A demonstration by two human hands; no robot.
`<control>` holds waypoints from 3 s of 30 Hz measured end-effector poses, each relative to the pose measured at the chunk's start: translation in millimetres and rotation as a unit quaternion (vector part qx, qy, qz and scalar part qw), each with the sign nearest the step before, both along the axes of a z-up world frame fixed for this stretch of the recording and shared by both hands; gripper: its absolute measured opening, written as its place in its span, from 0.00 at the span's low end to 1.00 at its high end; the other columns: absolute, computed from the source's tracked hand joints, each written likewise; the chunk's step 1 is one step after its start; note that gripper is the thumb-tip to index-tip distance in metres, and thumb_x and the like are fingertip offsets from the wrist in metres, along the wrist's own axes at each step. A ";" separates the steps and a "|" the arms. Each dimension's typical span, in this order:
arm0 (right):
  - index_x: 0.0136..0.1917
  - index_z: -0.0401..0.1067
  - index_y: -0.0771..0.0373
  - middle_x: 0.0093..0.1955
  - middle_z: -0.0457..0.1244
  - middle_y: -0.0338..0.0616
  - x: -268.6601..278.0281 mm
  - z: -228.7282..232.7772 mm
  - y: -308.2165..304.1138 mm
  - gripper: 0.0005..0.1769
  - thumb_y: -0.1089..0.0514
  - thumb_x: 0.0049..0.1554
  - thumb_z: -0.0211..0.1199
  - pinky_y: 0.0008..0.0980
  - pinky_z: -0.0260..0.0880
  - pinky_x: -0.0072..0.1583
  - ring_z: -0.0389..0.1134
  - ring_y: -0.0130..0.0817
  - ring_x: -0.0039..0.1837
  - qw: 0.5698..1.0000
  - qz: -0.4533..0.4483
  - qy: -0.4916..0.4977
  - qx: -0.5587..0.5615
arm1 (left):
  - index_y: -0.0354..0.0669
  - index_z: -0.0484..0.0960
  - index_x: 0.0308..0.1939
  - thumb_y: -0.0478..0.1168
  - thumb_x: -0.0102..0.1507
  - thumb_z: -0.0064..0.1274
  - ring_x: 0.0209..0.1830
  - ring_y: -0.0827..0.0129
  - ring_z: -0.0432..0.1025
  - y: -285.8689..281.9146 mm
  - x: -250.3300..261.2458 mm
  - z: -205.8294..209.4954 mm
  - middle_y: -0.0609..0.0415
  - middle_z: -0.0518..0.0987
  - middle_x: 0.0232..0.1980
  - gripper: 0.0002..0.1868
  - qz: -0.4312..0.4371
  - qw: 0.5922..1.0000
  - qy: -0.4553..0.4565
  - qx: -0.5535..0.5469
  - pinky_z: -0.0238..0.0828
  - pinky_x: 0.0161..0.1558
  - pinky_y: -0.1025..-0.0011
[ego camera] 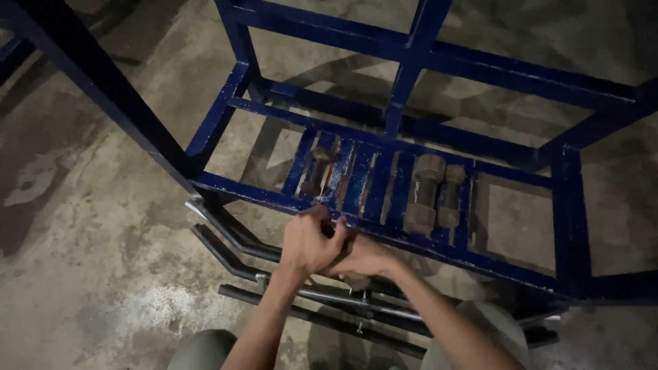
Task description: Clean the metal weight storage rack and dumbbells using a rag.
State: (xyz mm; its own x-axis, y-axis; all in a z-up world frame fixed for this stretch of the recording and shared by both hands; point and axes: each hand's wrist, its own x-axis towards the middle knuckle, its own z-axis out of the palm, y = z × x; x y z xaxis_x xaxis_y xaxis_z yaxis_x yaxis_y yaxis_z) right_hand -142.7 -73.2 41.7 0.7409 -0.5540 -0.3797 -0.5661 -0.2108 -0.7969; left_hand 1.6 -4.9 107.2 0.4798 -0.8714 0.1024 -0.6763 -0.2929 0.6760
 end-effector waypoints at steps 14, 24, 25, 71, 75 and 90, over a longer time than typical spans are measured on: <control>0.69 0.70 0.68 0.61 0.66 0.59 -12.9 -57.4 -12.6 0.37 0.32 0.68 0.60 0.52 0.77 0.60 0.69 0.55 0.59 0.721 -0.106 -0.262 0.633 | 0.35 0.77 0.28 0.43 0.64 0.54 0.25 0.53 0.71 23.6 37.4 10.7 0.44 0.73 0.26 0.14 -0.067 0.967 0.059 -0.237 0.66 0.29 0.61; 0.64 0.70 0.52 0.59 0.64 0.48 10.5 -8.9 -8.6 0.28 0.36 0.57 0.56 0.54 0.69 0.60 0.68 0.42 0.59 0.781 -0.467 -0.101 0.404 | 0.38 0.79 0.36 0.56 0.67 0.59 0.33 0.48 0.76 9.2 33.2 1.0 0.45 0.80 0.32 0.22 -0.033 0.999 0.039 0.006 0.71 0.35 0.54; 0.63 0.72 0.56 0.58 0.66 0.47 8.5 -19.5 -17.2 0.30 0.36 0.55 0.57 0.53 0.69 0.61 0.69 0.41 0.58 0.792 -0.471 -0.097 0.376 | 0.38 0.79 0.37 0.61 0.56 0.64 0.38 0.49 0.77 10.2 29.7 -4.2 0.44 0.81 0.36 0.28 -0.104 0.994 -0.021 0.014 0.73 0.40 0.54; 0.58 0.80 0.62 0.71 0.62 0.45 -13.1 17.7 -12.4 0.18 0.50 0.67 0.55 0.50 0.60 0.74 0.59 0.43 0.77 0.967 -0.089 -0.238 0.030 | 0.35 0.81 0.47 0.37 0.63 0.59 0.21 0.67 0.53 11.1 -14.7 -128.2 0.56 0.62 0.25 0.11 -0.187 0.764 0.583 0.204 0.54 0.22 0.66; 0.60 0.79 0.59 0.62 0.69 0.48 -1.3 54.0 0.8 0.19 0.48 0.68 0.54 0.43 0.73 0.67 0.72 0.42 0.66 0.968 -0.060 -0.236 -0.054 | 0.37 0.81 0.47 0.38 0.57 0.58 0.26 0.64 0.71 7.8 -18.8 -135.6 0.54 0.77 0.29 0.15 -0.125 0.885 0.426 0.143 0.71 0.28 0.61; 0.71 0.74 0.51 0.39 0.70 0.42 -15.6 26.0 -26.2 0.28 0.40 0.64 0.53 0.39 0.68 0.35 0.65 0.32 0.31 0.952 -0.298 0.015 -0.070 | 0.38 0.80 0.42 0.38 0.59 0.51 0.24 0.71 0.68 -46.2 -9.1 -221.3 0.57 0.75 0.29 0.10 -0.045 0.879 0.474 0.031 0.65 0.24 0.69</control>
State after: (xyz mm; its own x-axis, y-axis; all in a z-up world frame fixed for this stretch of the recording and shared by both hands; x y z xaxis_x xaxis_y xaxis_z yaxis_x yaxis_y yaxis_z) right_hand -158.3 -99.4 67.8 0.2691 -0.9194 -0.2869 -0.6412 0.0513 -0.7656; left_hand -7.5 -51.2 -114.1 0.2528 -0.8999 -0.3552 0.1604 -0.3231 0.9327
